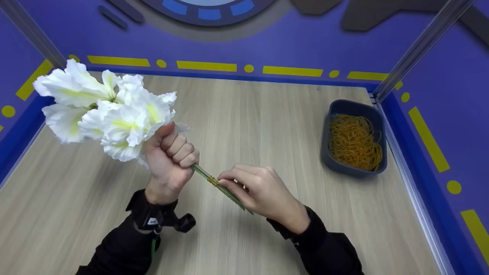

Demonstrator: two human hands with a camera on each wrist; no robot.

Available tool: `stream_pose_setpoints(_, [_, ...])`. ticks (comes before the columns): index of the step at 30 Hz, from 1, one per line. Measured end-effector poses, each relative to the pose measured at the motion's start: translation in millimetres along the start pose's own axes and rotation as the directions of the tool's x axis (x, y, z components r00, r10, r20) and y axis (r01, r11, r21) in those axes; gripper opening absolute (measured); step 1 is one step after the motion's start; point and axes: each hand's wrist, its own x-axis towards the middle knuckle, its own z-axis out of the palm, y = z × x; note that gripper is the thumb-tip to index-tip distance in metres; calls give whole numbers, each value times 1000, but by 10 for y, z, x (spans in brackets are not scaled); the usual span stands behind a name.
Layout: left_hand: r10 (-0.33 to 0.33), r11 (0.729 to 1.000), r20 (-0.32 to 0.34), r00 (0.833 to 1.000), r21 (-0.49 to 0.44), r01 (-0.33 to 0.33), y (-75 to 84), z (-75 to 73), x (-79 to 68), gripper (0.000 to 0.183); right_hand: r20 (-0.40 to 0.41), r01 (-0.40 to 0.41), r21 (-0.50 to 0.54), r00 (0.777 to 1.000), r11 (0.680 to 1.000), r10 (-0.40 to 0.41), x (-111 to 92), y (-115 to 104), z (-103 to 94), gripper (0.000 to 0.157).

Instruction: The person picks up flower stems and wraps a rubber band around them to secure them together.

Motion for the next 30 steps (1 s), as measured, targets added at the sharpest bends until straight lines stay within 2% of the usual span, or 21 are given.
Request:
stream_pose_setpoints(7, [20, 1000, -14, 1000, -7, -20, 7, -11, 13, 56, 23, -71, -11, 997, 997, 71, -25, -8, -17, 14])
stream_pose_setpoints(13, [18, 1000, -42, 999, 2, -18, 6, -20, 14, 56, 84, -144, -18, 986, 989, 145, -59, -33, 5, 24])
stream_pose_setpoints(21, [24, 999, -76, 997, 25, -22, 5, -28, 24, 54, 111, -176, -24, 978, 984, 178, -71, -48, 47, 20])
stream_pose_setpoints(27, [14, 999, -84, 996, 44, -10, -35, -35, 24, 53, 143, -237, -25, 961, 971, 238, -77, -58, 71, 19])
stream_pose_setpoints(30, [8, 999, -90, 996, 50, -4, -51, -40, 23, 52, 147, -235, -24, 961, 972, 235, -75, -58, 87, 20])
